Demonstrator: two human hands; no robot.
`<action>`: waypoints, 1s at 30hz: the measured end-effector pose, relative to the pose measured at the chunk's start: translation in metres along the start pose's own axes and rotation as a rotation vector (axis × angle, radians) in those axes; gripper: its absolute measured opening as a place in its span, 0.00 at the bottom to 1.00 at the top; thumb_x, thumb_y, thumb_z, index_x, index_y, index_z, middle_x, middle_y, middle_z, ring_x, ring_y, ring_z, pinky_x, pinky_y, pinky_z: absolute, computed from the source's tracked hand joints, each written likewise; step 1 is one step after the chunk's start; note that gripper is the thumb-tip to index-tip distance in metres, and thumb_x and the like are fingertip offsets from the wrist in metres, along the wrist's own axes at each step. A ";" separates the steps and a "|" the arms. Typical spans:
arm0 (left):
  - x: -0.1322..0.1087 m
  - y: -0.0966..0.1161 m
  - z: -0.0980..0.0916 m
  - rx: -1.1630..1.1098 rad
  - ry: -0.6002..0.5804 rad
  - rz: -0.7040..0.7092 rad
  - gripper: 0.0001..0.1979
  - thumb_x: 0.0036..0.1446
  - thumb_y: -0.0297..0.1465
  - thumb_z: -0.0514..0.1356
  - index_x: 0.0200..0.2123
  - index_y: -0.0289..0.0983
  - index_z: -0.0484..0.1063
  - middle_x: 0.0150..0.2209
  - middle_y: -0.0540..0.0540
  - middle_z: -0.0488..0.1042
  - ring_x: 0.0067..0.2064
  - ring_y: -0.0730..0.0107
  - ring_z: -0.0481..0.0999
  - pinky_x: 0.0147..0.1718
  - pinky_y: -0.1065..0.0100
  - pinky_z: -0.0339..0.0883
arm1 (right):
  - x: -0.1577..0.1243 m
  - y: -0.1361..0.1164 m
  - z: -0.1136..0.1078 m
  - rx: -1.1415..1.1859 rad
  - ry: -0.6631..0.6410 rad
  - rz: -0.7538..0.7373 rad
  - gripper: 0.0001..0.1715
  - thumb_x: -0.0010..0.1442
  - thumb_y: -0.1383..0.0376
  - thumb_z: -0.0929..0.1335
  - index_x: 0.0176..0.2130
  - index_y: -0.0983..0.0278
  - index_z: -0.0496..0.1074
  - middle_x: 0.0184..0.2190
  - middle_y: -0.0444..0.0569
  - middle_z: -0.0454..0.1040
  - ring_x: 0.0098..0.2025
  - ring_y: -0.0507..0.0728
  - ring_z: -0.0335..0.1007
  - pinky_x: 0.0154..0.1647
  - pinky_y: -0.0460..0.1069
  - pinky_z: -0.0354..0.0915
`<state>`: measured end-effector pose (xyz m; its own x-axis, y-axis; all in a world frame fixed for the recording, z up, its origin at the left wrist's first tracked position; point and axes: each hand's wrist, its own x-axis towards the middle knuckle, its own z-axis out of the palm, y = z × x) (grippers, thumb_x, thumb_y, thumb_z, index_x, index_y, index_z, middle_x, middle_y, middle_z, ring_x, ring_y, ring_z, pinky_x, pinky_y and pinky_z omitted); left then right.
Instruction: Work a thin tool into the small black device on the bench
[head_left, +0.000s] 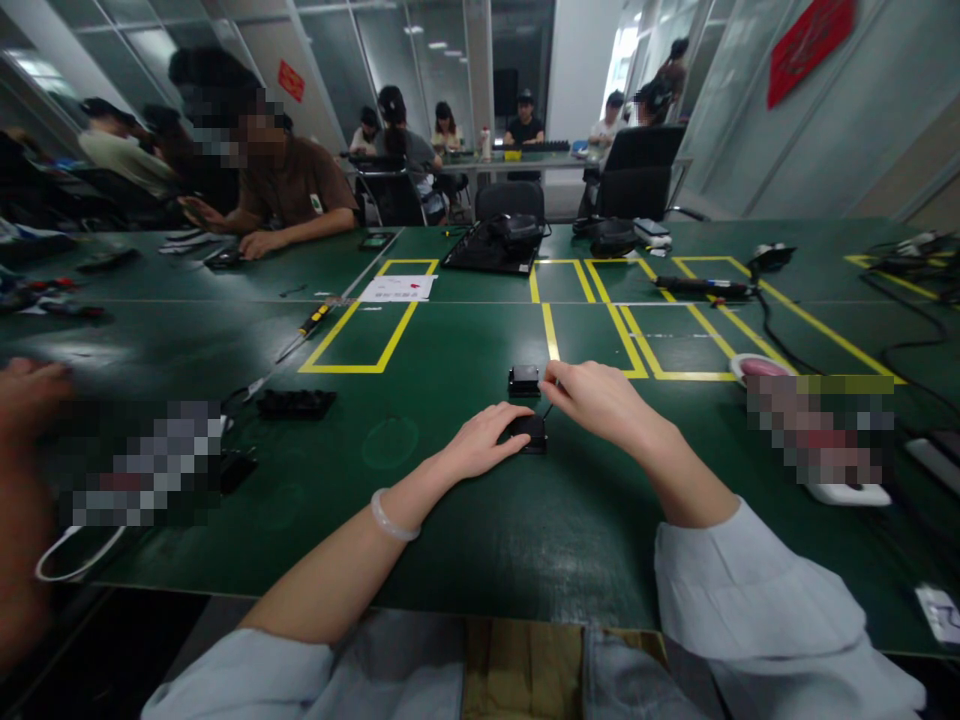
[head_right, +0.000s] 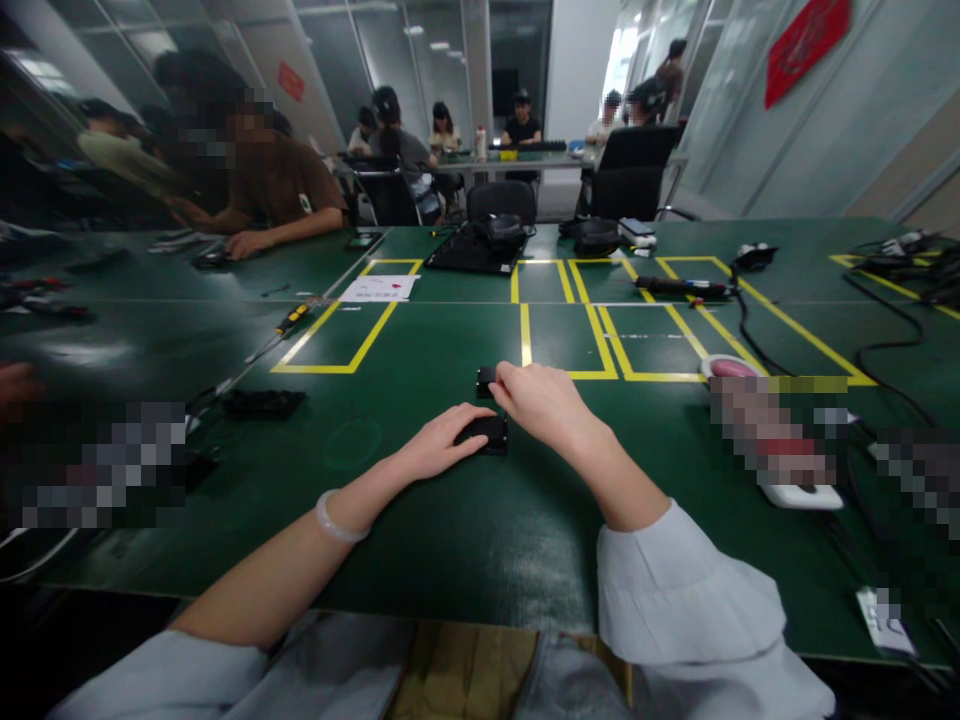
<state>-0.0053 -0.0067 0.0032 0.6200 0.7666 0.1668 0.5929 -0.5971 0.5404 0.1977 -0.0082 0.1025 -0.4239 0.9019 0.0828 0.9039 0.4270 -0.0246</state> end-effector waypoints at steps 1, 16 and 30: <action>0.000 0.000 0.000 0.001 0.000 -0.001 0.18 0.65 0.40 0.51 0.56 0.42 0.64 0.50 0.43 0.70 0.50 0.59 0.70 0.51 0.57 0.64 | 0.000 0.000 -0.001 -0.011 -0.010 0.000 0.17 0.67 0.58 0.55 0.40 0.62 0.68 0.32 0.51 0.77 0.32 0.57 0.72 0.26 0.48 0.47; 0.000 0.001 0.000 -0.006 0.006 0.006 0.18 0.65 0.40 0.52 0.56 0.42 0.64 0.51 0.43 0.70 0.51 0.58 0.70 0.52 0.57 0.64 | 0.001 0.000 -0.001 -0.016 -0.031 0.011 0.19 0.68 0.57 0.55 0.40 0.62 0.69 0.32 0.51 0.77 0.33 0.57 0.73 0.26 0.48 0.46; 0.000 0.000 0.000 0.010 -0.001 0.010 0.18 0.65 0.39 0.52 0.56 0.41 0.63 0.51 0.43 0.70 0.51 0.59 0.70 0.51 0.58 0.64 | 0.001 0.002 0.001 0.011 0.001 0.007 0.15 0.67 0.58 0.56 0.42 0.61 0.66 0.31 0.49 0.77 0.32 0.57 0.72 0.26 0.48 0.46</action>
<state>-0.0055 -0.0069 0.0031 0.6262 0.7606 0.1714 0.5920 -0.6069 0.5303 0.1992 -0.0066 0.1014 -0.4177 0.9048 0.0834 0.9061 0.4216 -0.0361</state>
